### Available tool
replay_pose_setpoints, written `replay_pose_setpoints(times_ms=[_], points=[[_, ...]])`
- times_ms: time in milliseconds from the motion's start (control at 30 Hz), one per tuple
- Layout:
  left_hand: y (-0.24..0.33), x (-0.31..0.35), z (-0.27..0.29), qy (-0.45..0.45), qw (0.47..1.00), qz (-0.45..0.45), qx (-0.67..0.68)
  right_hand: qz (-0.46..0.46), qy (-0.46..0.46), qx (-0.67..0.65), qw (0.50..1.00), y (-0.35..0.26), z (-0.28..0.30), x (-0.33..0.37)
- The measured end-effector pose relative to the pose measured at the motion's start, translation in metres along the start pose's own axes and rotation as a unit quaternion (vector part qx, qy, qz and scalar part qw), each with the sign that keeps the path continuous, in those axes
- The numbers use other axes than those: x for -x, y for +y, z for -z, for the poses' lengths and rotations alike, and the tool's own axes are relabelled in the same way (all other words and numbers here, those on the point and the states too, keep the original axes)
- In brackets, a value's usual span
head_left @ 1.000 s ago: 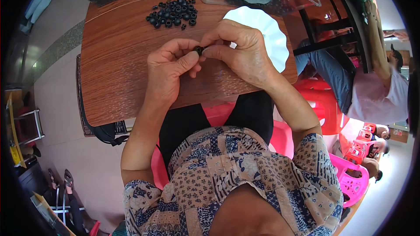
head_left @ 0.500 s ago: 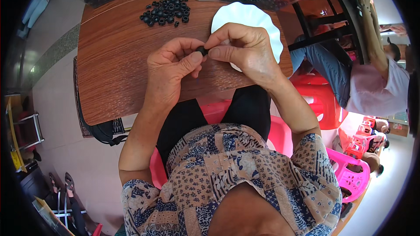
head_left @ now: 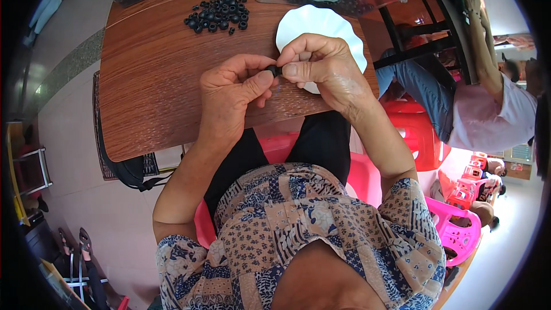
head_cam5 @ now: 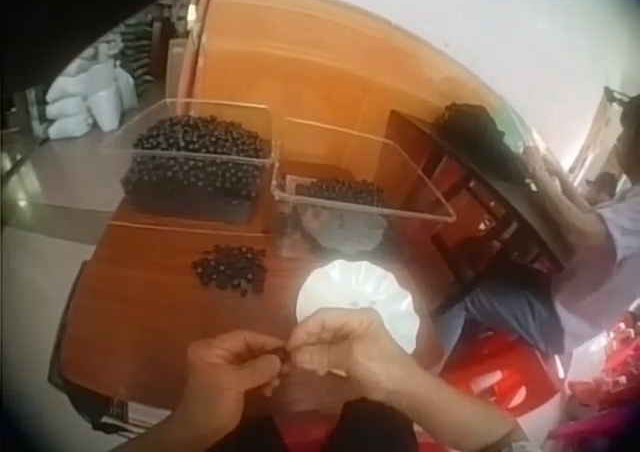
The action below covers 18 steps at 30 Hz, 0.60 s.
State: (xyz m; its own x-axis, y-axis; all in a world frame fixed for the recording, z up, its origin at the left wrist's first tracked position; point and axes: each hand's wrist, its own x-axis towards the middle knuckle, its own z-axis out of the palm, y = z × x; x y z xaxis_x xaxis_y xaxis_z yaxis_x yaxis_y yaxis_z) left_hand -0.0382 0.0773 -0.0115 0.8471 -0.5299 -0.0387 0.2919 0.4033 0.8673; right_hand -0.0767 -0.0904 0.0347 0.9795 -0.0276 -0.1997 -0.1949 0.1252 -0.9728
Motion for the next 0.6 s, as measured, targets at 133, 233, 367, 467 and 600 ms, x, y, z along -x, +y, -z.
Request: replay_pose_setpoints(times_ms=[133, 233, 367, 467, 600], points=[[-0.0006, 0.0004, -0.0035, 0.023, 1.000, 0.001, -0.014, 0.030, 0.027, 0.044, 0.998, 0.0009, -0.0061, 0.0075], [-0.0012, 0.0008, -0.0035, 0.023, 1.000, -0.001, -0.017, 0.036, 0.037, 0.044, 0.998, 0.0022, -0.0055, 0.0085], [-0.0035, 0.0003, -0.0035, 0.027, 1.000, 0.000, -0.013, -0.001, 0.022, -0.011, 1.000, 0.0023, -0.0025, 0.0052], [-0.0058, -0.0007, -0.0031, 0.023, 1.000, 0.006, -0.005, 0.016, 0.018, 0.017, 1.000, 0.0031, -0.0015, 0.0059], [-0.0069, -0.0015, -0.0044, 0.022, 1.000, 0.007, -0.006, 0.033, 0.043, 0.021, 0.998, 0.0023, -0.0090, 0.0105]])
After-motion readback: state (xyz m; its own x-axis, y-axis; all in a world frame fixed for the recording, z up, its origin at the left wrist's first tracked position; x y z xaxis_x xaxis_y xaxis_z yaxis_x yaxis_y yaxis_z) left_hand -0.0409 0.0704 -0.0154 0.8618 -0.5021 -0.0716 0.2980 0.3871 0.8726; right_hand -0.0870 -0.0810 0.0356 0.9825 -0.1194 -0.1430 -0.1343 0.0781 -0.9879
